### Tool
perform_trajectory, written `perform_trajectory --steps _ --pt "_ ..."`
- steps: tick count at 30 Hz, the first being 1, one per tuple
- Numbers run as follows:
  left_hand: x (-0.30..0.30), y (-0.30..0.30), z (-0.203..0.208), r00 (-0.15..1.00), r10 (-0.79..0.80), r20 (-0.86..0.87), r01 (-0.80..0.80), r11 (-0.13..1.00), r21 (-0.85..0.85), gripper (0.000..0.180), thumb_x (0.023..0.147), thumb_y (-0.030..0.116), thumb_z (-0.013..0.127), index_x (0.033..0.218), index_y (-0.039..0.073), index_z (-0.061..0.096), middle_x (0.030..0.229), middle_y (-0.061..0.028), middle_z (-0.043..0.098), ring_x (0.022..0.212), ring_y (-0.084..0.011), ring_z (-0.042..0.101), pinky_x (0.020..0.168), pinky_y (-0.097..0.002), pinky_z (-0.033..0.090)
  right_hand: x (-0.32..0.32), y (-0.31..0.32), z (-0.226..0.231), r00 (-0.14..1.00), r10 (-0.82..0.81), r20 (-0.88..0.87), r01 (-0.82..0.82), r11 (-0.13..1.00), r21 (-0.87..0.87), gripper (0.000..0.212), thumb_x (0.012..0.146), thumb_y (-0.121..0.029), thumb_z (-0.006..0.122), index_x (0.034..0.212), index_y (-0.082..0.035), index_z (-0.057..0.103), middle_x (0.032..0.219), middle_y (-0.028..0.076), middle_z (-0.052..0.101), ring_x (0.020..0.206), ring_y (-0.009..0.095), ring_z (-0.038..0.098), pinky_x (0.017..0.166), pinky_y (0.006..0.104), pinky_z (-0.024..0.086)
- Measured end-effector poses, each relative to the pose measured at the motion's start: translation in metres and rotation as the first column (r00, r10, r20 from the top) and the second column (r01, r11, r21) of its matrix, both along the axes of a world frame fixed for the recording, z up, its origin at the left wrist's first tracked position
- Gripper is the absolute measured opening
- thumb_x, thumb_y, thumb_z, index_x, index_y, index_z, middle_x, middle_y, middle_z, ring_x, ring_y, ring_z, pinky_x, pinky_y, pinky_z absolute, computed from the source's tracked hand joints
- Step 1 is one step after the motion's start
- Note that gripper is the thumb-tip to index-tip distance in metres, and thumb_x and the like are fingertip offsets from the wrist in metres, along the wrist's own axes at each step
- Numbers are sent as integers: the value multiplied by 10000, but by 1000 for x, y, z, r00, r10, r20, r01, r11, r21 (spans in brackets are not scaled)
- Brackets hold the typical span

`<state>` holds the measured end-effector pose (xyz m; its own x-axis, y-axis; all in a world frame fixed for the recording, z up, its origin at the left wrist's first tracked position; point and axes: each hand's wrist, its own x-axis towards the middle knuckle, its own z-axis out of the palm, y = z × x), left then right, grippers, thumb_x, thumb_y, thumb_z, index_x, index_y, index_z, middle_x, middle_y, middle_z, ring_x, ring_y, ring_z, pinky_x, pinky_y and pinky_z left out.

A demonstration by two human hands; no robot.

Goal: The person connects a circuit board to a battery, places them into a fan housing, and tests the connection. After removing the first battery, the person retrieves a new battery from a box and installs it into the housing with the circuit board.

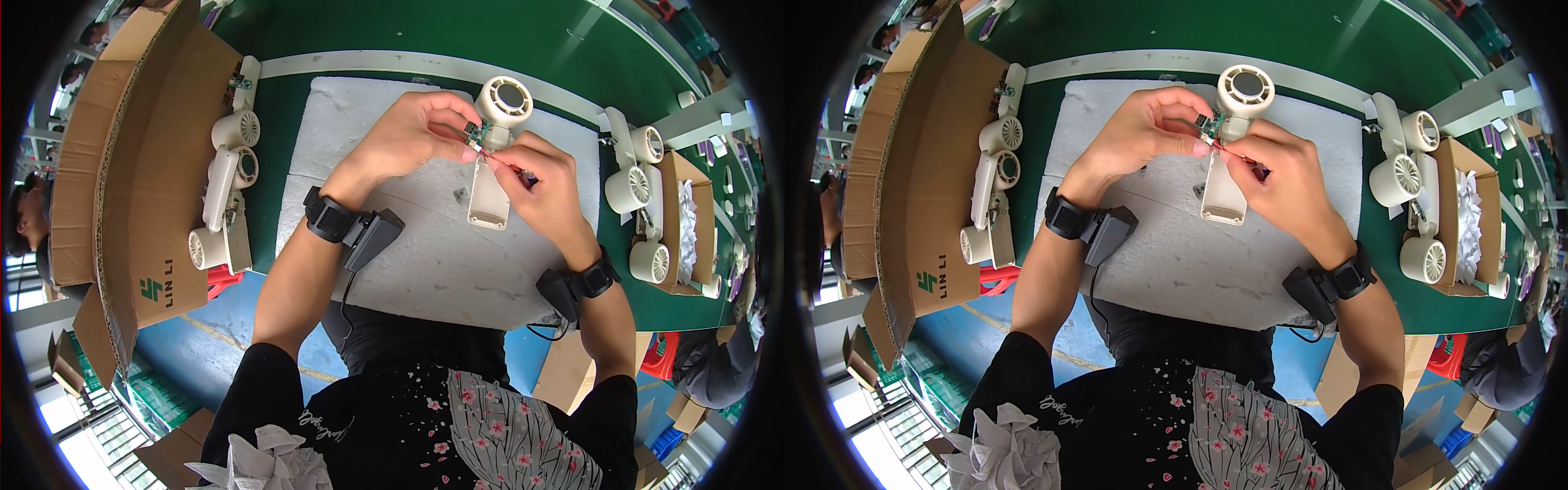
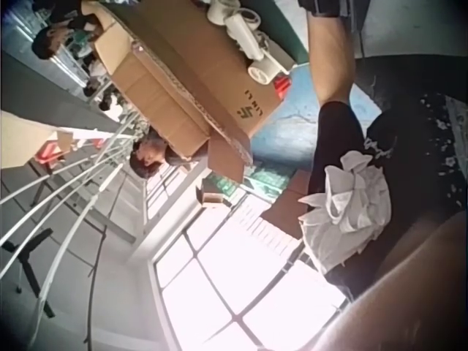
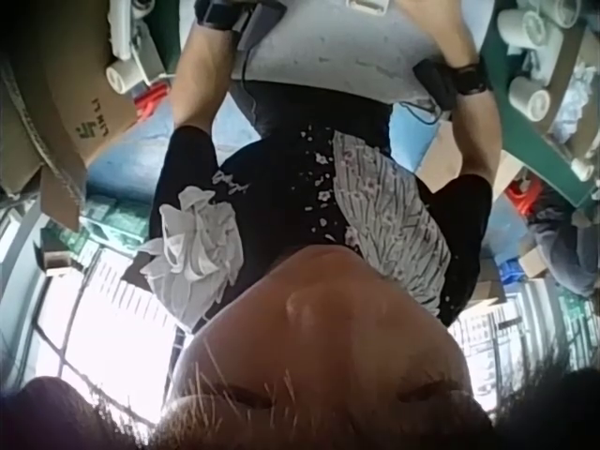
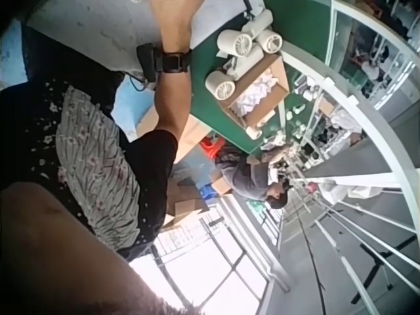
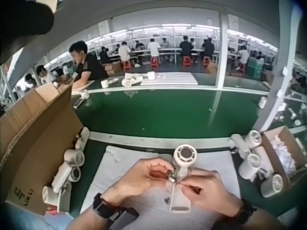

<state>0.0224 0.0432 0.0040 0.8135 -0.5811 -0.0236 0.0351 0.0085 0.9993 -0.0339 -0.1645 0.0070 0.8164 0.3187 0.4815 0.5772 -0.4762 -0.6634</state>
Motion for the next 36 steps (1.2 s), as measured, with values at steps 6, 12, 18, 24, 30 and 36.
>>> perform_trajectory --steps 6,12,18,24,30,36 --pt "1 1 2 999 -33 18 32 998 59 330 763 -35 752 1062 32 626 945 -47 693 871 -112 651 821 -258 519 1 -1 -1 1000 3 15 -3 1000 19 65 792 25 698 856 21 684 724 62 583 547 133 516 490 250 390" --pt "2 1 -2 999 -32 21 33 999 -9 315 725 -4 778 1003 57 641 907 -30 667 805 -121 637 758 -258 502 0 2 1 1000 -19 -20 20 1000 23 55 794 27 691 846 23 676 725 61 584 546 127 515 487 249 385" --pt "-1 -1 0 999 -35 19 35 999 -10 315 718 -5 785 984 59 630 901 -22 657 789 -115 632 742 -260 499 0 0 2 998 -42 -49 43 999 3 37 792 31 684 821 28 661 721 60 580 544 122 508 482 249 381" --pt "-2 -1 2 997 -24 72 22 1000 19 312 753 -55 749 1016 40 611 934 -33 666 830 -103 635 759 -246 515 0 0 -1 999 -24 -45 24 1000 14 34 793 34 679 818 28 657 720 61 579 543 124 507 481 250 380" --pt "-3 -2 6 996 -28 84 24 999 41 322 768 -79 733 1046 28 610 950 -42 669 859 -102 640 778 -246 529 0 0 3 998 -16 -55 17 1000 14 40 790 40 669 825 25 656 723 67 582 545 128 509 485 253 386" --pt "-2 -2 0 998 -27 56 29 999 -36 307 753 -59 749 1020 39 633 936 -28 671 844 -107 638 772 -253 526 0 -2 0 997 -16 -70 17 1000 11 41 787 41 663 822 26 648 726 70 583 548 131 513 490 259 393"
